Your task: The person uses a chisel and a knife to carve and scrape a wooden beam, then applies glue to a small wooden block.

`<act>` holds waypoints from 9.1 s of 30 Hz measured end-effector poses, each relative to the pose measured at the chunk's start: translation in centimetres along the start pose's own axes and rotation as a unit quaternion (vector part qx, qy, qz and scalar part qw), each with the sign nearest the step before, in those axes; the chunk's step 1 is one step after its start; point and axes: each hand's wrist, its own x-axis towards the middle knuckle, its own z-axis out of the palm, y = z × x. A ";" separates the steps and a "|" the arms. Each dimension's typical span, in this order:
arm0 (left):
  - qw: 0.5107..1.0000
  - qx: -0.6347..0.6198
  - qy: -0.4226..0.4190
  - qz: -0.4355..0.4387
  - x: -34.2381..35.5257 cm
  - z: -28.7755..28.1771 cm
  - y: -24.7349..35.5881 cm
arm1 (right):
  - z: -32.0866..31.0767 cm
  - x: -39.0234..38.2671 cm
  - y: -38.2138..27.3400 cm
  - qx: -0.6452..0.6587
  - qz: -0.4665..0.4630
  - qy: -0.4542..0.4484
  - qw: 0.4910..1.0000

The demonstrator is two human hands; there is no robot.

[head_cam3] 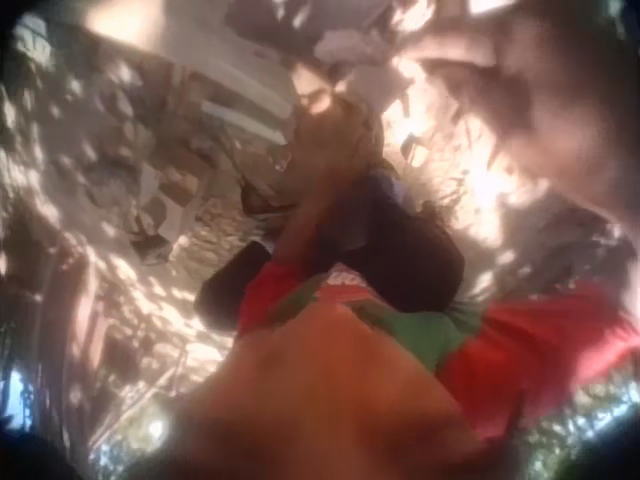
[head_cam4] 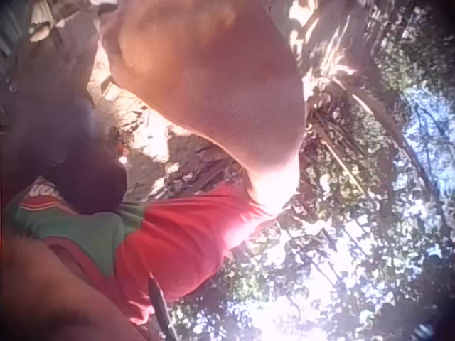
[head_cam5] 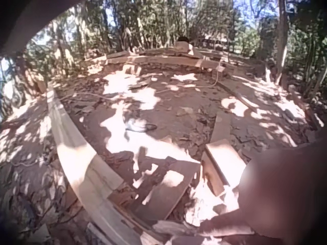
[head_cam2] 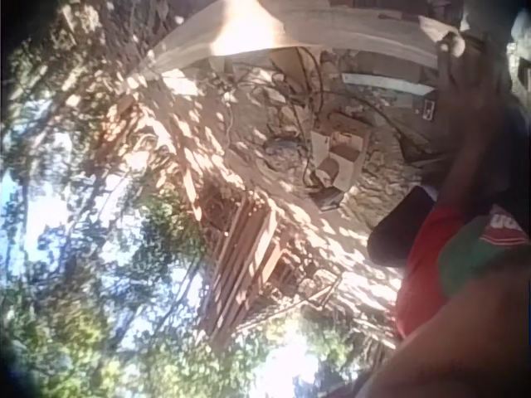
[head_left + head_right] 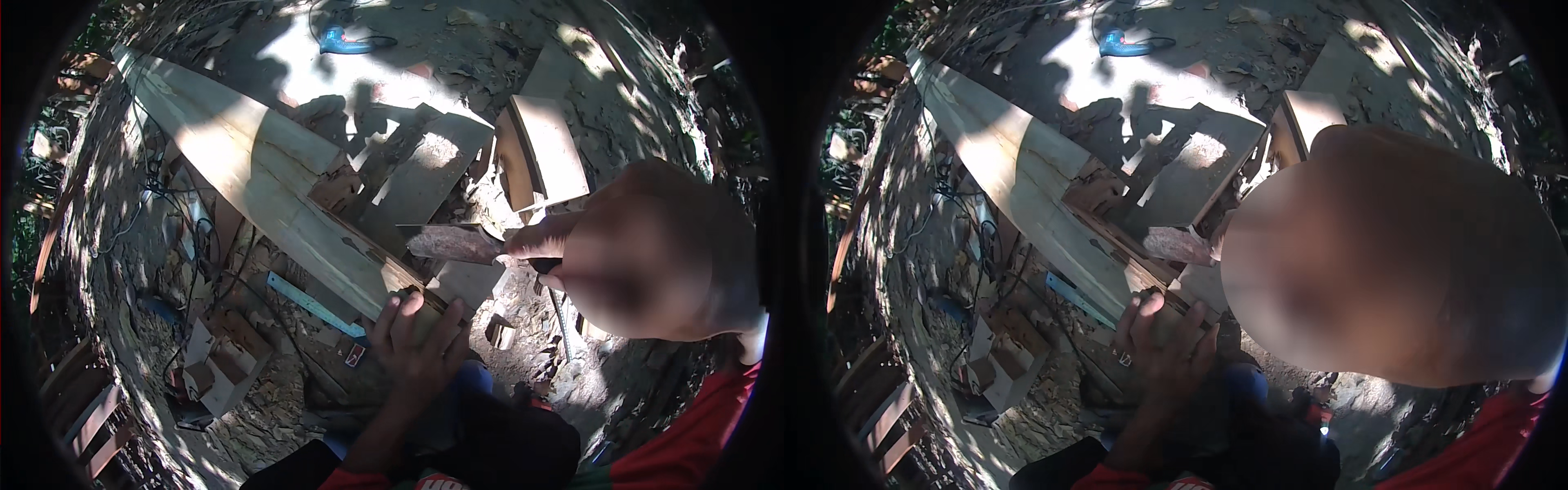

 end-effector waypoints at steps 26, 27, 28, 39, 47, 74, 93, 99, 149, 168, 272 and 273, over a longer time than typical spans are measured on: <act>0.996 -0.067 0.010 -0.058 -0.5 0.2 0.3 | 0.2 4.1 -5.1 -0.259 0.012 -0.004 0.966; 0.996 -0.070 0.012 -0.060 -0.4 0.1 0.2 | 0.1 4.0 -5.3 -0.268 -0.001 0.003 0.963; 0.996 -0.067 0.011 -0.059 -0.4 0.0 0.1 | 0.0 3.9 -5.5 -0.276 -0.013 0.010 0.961; 0.997 -0.063 0.009 -0.046 -0.6 0.1 0.0 | 0.7 4.2 -7.6 -0.374 0.081 -0.006 0.924; 0.997 -0.064 -0.001 -0.041 -0.4 -0.1 0.2 | -0.4 3.3 -5.2 -0.205 0.062 -0.060 0.975; 0.994 -0.079 0.011 -0.071 -0.9 0.6 0.6 | -2.3 4.2 -7.4 -0.224 0.044 -0.095 0.969; 0.995 -0.067 0.018 -0.071 -0.7 0.3 0.2 | 2.0 1.3 -2.7 -0.081 -0.036 0.042 0.995; 0.996 -0.072 0.012 -0.052 -0.5 0.1 0.3 | 0.8 1.7 -3.0 -0.164 -0.010 -0.005 0.986; 0.977 -0.041 -0.176 -0.110 7.9 -4.2 -2.0 | 40.1 5.4 -0.7 0.607 0.043 0.459 0.648; 0.972 -0.006 -0.194 -0.131 8.0 -4.5 -1.3 | 40.8 6.2 0.0 0.619 0.007 0.451 0.643; 0.990 -0.113 -0.085 0.003 9.7 -4.9 -5.7 | 32.2 -9.7 11.2 0.137 0.221 0.403 0.878; 0.995 -0.093 0.021 -0.027 8.0 -5.0 -6.8 | 35.9 -10.1 12.3 0.169 0.267 0.393 0.863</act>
